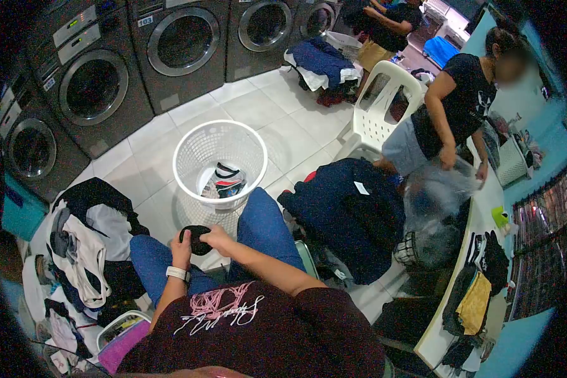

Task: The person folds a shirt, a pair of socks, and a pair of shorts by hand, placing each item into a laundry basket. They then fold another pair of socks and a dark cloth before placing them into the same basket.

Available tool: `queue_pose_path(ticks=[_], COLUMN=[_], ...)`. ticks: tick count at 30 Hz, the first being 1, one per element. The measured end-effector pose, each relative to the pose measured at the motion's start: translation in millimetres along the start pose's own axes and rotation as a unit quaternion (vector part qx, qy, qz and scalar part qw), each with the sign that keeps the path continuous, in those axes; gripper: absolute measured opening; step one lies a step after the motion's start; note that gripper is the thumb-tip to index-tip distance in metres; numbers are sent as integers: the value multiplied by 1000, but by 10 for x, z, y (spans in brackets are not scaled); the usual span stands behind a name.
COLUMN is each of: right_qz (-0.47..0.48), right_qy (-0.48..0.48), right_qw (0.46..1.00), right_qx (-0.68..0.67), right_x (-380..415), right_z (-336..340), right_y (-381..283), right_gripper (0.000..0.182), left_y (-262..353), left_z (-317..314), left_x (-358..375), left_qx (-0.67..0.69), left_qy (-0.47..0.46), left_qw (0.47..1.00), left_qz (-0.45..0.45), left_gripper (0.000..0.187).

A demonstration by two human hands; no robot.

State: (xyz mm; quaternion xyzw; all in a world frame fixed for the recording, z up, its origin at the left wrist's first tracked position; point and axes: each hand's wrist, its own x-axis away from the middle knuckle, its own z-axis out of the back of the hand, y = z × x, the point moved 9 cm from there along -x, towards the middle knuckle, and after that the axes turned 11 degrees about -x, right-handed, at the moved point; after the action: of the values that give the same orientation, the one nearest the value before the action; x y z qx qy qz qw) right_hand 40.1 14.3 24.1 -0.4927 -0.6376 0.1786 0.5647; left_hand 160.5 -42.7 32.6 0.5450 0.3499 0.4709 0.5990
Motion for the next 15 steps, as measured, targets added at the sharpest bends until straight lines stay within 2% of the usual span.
queue_pose_path(ticks=[3,6,8,9,10,11,12,13,14,15], right_qz=[-16,-26,-50,-60,-58,-67,-76,-75,-74,-75], right_qy=[-28,-55,-157,-255,-255,-269,-284,-294,-296,-299], right_qw=[996,987,959,943,944,940,936,934,934,924], right_qx=[-80,-151,-231,-204,-201,-197,-192,-187,-185,-228], right_x=[76,159,298,260,207,305,371,323,345,410], right_z=[-72,-166,-380,-550,-475,-505,-540,-532,-542,-568], right_y=[15,-51,-103,-65,-6,-60,-108,-52,-57,-101], right_gripper=[35,34,35,35,35,36,37,40,40,42], left_y=[160,57,-5,7,8,-95,-482,-789,-837,-457], left_z=[59,91,78,26,-14,-131,-158,-242,-324,-358], left_x=[77,25,14,12,17,18,-88,-264,-274,-113], left_qx=[34,50,50,43,33,134,134,63,-11,-65], left_qy=[24,19,7,-14,-36,-86,-86,-128,-165,-210], left_qw=[997,997,995,996,996,982,983,988,965,950], left_qz=[60,63,83,81,78,98,95,-56,-203,-223], left_gripper=[31,33,35,35,34,32,32,33,33,29])
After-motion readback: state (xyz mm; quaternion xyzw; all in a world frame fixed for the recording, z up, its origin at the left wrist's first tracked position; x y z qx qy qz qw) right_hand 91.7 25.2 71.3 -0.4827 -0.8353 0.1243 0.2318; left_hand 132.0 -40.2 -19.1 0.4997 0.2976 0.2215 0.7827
